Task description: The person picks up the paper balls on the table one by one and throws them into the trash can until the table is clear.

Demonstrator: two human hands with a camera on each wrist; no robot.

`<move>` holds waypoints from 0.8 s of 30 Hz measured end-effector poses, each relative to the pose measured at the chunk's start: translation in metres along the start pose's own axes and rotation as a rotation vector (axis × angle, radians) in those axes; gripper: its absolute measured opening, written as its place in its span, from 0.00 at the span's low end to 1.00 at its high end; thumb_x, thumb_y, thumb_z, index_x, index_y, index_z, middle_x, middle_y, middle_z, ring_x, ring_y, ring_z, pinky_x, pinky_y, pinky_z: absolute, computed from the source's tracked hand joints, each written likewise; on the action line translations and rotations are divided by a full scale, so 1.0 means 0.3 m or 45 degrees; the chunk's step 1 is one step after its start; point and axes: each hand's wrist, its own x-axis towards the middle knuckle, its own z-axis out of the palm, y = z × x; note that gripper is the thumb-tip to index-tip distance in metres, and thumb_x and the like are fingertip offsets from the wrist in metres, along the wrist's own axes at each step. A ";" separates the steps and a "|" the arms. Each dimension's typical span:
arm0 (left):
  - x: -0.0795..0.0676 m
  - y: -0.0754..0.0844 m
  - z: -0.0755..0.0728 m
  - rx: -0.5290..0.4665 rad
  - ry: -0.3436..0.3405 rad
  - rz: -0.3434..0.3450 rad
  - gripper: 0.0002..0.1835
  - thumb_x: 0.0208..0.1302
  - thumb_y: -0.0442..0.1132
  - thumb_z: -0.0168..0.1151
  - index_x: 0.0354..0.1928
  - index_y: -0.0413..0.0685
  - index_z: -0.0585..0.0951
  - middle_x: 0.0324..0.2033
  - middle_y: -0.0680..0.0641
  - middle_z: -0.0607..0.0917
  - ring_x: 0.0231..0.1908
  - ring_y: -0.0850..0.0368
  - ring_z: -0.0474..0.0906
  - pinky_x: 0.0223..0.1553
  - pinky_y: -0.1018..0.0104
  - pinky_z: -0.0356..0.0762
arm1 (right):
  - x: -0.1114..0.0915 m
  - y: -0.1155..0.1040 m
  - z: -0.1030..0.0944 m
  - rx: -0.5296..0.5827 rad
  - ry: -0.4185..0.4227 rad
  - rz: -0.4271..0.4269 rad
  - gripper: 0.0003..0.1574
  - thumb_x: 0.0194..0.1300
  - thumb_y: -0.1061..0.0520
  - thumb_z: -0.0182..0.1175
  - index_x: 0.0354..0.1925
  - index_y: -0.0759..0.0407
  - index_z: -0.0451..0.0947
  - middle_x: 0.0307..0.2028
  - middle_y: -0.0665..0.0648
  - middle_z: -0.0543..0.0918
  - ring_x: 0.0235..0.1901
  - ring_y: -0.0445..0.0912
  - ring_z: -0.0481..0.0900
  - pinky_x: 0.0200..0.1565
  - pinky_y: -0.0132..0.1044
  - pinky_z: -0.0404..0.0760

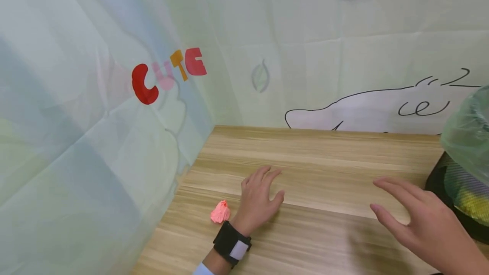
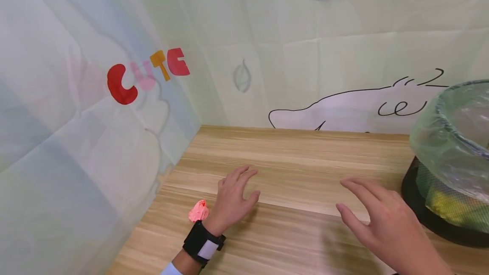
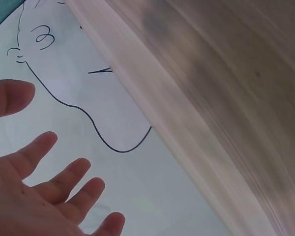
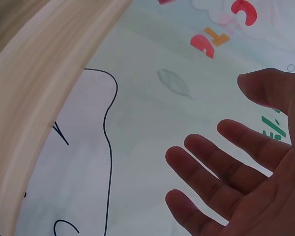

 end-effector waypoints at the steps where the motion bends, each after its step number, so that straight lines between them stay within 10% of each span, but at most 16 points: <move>1: -0.002 -0.006 0.000 0.020 0.000 -0.004 0.27 0.63 0.48 0.67 0.64 0.52 0.79 0.66 0.42 0.73 0.66 0.44 0.67 0.60 0.37 0.61 | -0.001 -0.003 0.004 0.005 -0.005 0.005 0.34 0.50 0.51 0.77 0.57 0.54 0.82 0.51 0.54 0.84 0.40 0.58 0.83 0.40 0.53 0.75; 10: -0.035 -0.065 -0.019 0.173 -0.117 -0.085 0.27 0.63 0.50 0.67 0.63 0.52 0.80 0.62 0.42 0.77 0.64 0.42 0.69 0.58 0.32 0.61 | -0.005 -0.013 0.042 0.047 -0.028 -0.028 0.33 0.53 0.46 0.77 0.57 0.53 0.82 0.51 0.55 0.84 0.42 0.58 0.84 0.40 0.58 0.76; 19: -0.090 -0.165 -0.052 0.311 -0.320 -0.349 0.32 0.63 0.52 0.64 0.67 0.48 0.75 0.66 0.34 0.71 0.68 0.32 0.61 0.59 0.21 0.52 | -0.013 -0.005 0.047 0.018 0.007 -0.093 0.34 0.63 0.33 0.66 0.56 0.54 0.83 0.49 0.54 0.85 0.36 0.55 0.85 0.36 0.55 0.77; 24: -0.110 -0.188 -0.067 0.414 -0.397 -0.495 0.31 0.63 0.48 0.60 0.67 0.43 0.74 0.65 0.32 0.70 0.66 0.31 0.63 0.51 0.23 0.65 | -0.015 -0.005 0.047 0.008 -0.009 -0.092 0.32 0.61 0.36 0.69 0.56 0.53 0.83 0.48 0.53 0.86 0.35 0.53 0.84 0.35 0.54 0.78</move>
